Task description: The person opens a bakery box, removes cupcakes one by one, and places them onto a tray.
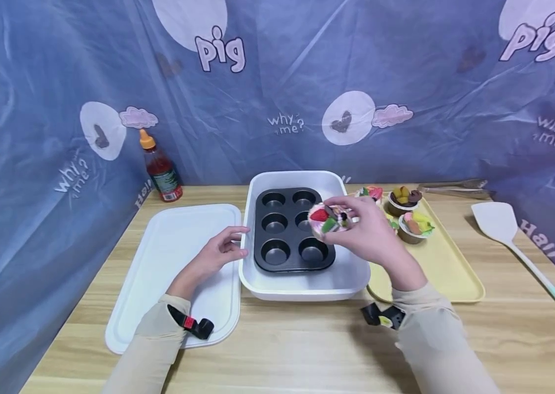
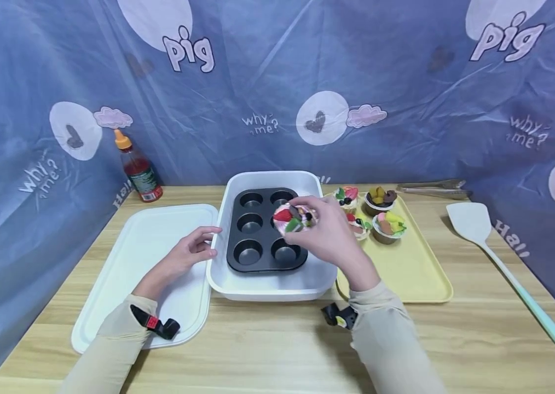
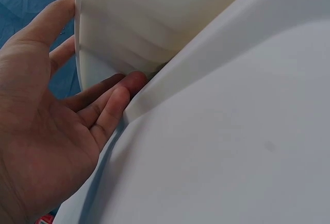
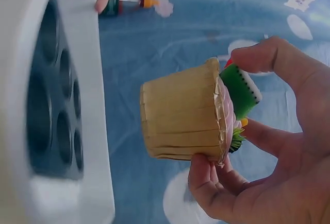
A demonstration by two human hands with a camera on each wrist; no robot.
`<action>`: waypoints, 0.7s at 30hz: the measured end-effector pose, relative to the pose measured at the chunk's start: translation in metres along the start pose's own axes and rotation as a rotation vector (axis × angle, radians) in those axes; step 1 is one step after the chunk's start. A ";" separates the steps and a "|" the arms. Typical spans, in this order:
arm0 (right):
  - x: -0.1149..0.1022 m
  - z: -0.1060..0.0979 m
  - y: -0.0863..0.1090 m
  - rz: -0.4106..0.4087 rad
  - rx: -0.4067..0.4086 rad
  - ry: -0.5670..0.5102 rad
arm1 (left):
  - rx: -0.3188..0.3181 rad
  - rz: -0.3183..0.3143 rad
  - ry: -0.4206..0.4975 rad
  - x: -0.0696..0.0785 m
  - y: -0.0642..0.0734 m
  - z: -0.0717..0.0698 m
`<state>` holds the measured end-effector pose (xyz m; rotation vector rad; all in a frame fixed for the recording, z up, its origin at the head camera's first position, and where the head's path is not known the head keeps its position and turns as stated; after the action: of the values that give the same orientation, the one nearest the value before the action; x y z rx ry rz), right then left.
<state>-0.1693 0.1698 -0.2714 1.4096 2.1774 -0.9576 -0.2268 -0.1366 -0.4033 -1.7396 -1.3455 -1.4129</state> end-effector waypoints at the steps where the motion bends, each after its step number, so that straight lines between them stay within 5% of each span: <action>1: 0.003 -0.006 0.005 0.004 0.006 0.007 | 0.001 -0.003 0.001 0.000 0.000 0.000; 12: 0.043 -0.053 0.049 0.080 0.071 0.050 | -0.002 -0.016 0.004 0.001 0.001 0.000; 21: 0.072 -0.060 0.071 0.141 0.048 0.093 | 0.003 -0.018 -0.017 0.001 0.000 -0.001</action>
<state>-0.1329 0.2784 -0.2989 1.6360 2.0996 -0.9166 -0.2274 -0.1368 -0.4023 -1.7452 -1.3749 -1.4086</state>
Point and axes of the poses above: each hand's wrist, its own y-axis away from the middle knuckle, its own z-axis out of the palm, x = y × z, the point moved 5 cm from there along -y, towards the middle knuckle, and after that the axes turned 14 degrees about -z, right-handed, at the moved point
